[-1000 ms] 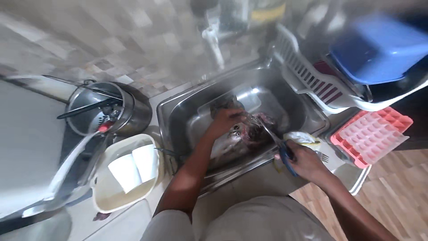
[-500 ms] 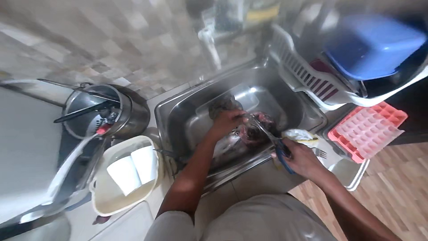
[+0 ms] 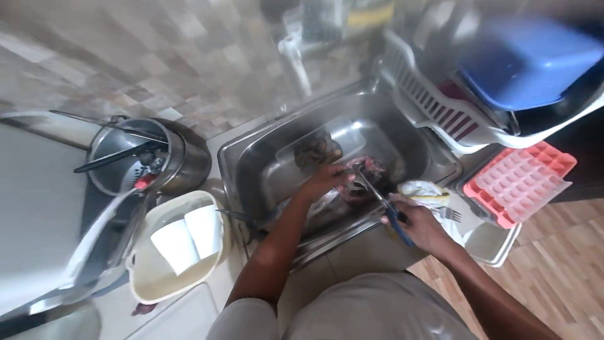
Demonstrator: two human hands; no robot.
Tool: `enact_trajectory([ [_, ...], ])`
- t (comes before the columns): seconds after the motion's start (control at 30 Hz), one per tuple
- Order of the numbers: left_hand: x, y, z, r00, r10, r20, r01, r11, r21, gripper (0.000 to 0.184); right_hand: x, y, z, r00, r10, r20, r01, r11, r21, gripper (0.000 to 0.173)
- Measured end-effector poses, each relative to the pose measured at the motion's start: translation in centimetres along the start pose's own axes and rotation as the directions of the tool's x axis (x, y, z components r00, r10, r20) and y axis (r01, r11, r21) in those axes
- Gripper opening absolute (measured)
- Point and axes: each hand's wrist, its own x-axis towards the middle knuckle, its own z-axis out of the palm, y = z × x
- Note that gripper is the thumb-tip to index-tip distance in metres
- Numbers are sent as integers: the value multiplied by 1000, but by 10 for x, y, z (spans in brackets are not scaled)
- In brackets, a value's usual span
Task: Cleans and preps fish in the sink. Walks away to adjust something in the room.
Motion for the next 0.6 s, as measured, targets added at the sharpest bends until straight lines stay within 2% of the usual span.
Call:
enact_trajectory([
  [0.13, 1, -3, 2, 1000, -8, -19, 7, 999, -39, 21, -3, 5, 2, 1000, -4, 3, 4, 997, 79, 56],
  [0.23, 1, -4, 5, 988, -28, -154, 13, 995, -97, 25, -10, 2, 0, 998, 6, 68, -23, 968, 248, 62],
  [0.37, -3, -1, 12, 950, 12, -312, -48, 993, -108, 30, -16, 3, 7, 977, -80, 196, -18, 890, 456, 70],
  [0.47, -7, 6, 17, 931, 62, -361, -76, 997, -24, 30, -16, -5, 15, 962, -92, 257, -69, 829, 555, 60],
  [0.6, -15, 16, 23, 930, 155, -335, -96, 978, 186, 29, -11, -12, 22, 965, -66, 252, -109, 778, 619, 51],
])
